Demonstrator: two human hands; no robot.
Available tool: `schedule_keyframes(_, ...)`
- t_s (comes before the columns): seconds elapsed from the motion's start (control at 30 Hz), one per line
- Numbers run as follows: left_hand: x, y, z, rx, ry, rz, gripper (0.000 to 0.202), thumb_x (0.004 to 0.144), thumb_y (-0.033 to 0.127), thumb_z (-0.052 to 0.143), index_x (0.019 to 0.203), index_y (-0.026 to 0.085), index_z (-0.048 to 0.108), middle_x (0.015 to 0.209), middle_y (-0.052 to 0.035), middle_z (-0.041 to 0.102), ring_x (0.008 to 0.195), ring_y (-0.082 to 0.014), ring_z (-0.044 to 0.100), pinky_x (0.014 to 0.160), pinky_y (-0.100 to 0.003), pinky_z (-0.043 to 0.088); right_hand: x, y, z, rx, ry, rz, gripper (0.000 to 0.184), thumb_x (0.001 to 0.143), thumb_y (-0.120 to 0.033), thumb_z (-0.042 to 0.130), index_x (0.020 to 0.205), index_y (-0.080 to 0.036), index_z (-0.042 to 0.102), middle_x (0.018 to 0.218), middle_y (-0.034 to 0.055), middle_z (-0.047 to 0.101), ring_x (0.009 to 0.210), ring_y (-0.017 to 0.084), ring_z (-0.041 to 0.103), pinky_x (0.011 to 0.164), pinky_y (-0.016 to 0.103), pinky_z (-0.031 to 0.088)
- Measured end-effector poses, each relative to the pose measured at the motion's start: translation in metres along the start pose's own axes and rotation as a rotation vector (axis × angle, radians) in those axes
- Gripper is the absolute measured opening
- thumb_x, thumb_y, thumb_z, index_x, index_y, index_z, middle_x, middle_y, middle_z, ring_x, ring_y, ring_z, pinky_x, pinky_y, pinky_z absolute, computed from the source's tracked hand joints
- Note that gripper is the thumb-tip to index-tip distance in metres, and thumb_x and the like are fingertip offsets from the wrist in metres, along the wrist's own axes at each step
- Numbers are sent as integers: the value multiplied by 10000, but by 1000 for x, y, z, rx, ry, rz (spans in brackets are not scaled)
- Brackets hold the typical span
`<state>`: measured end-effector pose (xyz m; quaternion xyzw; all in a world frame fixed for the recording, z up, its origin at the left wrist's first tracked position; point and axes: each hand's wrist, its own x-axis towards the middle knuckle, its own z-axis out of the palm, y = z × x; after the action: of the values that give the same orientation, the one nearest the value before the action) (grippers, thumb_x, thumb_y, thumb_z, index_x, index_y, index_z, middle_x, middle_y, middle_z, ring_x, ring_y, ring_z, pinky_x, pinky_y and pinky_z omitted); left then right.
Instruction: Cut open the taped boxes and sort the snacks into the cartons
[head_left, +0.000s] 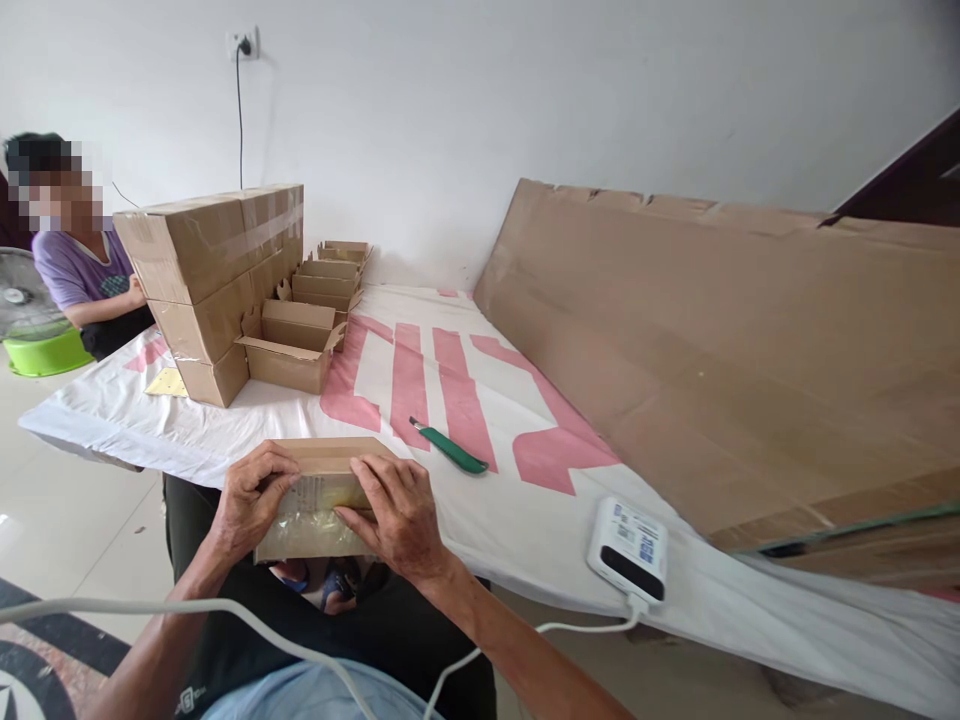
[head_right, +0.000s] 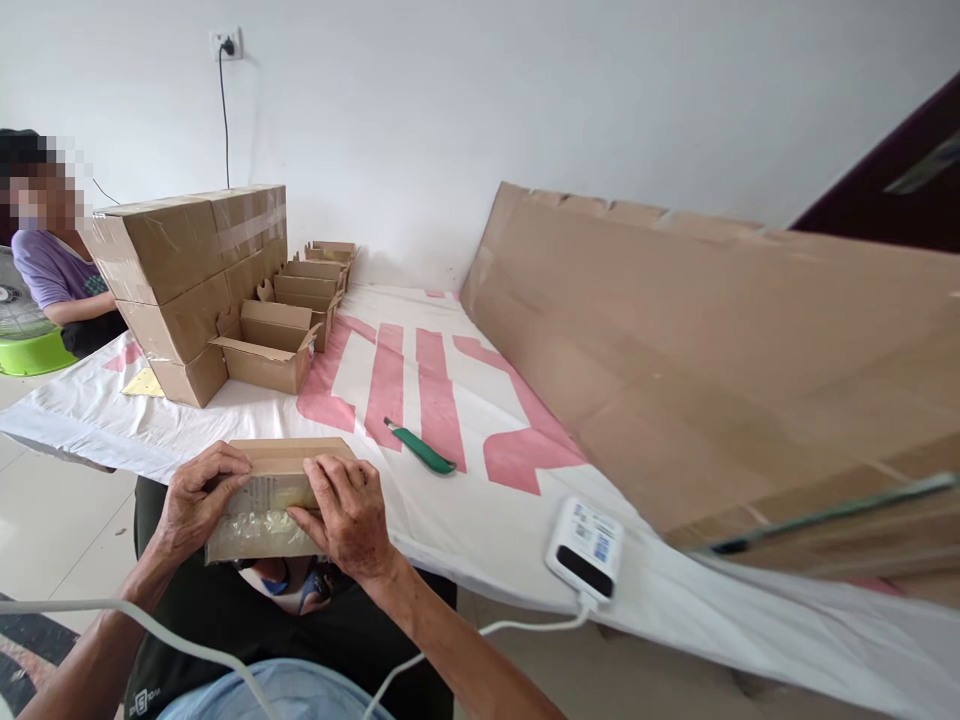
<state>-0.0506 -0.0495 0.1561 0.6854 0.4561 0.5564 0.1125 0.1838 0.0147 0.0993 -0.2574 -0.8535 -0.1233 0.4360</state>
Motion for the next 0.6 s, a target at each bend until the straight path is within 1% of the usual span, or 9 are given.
schedule_keyframes(0.2, 1, -1, -2, -37, -14, 15, 134, 960, 170, 746, 835, 208, 776, 831, -55, 760, 771, -189, 721, 682, -295, 552, 0, 1, 1, 0, -11, -10, 531, 1070, -436, 633, 1471, -88, 621, 1239, 202, 735, 1126, 331, 642, 974, 486, 466)
schedule_keyframes(0.33, -1, -4, -4, -74, -15, -20, 127, 968, 237, 767, 847, 213, 798, 843, -71, 770, 802, -213, 735, 707, -325, 573, 0, 1, 2, 2, -37, 4, 555, 1070, -448, 627, 1511, -113, 601, 1257, 196, 731, 1143, 338, 633, 984, 502, 468)
schedule_keyframes(0.5, -2, -5, -5, -110, -15, -41, 155, 968, 295, 790, 838, 215, 817, 838, -75, 775, 803, -218, 739, 714, -335, 578, 1, 2, 2, 0, -43, -5, 569, 1071, -455, 626, 1498, -80, 603, 1247, 204, 729, 1145, 339, 627, 982, 501, 472)
schedule_keyframes(0.6, -2, -5, -7, -136, -28, -55, 174, 966, 323, 799, 833, 213, 822, 839, -82, 782, 816, -228, 739, 750, -362, 594, 0, 2, 3, -4, -59, 1, 576, 1071, -469, 623, 1521, -112, 600, 1256, 198, 726, 1151, 344, 627, 983, 506, 473)
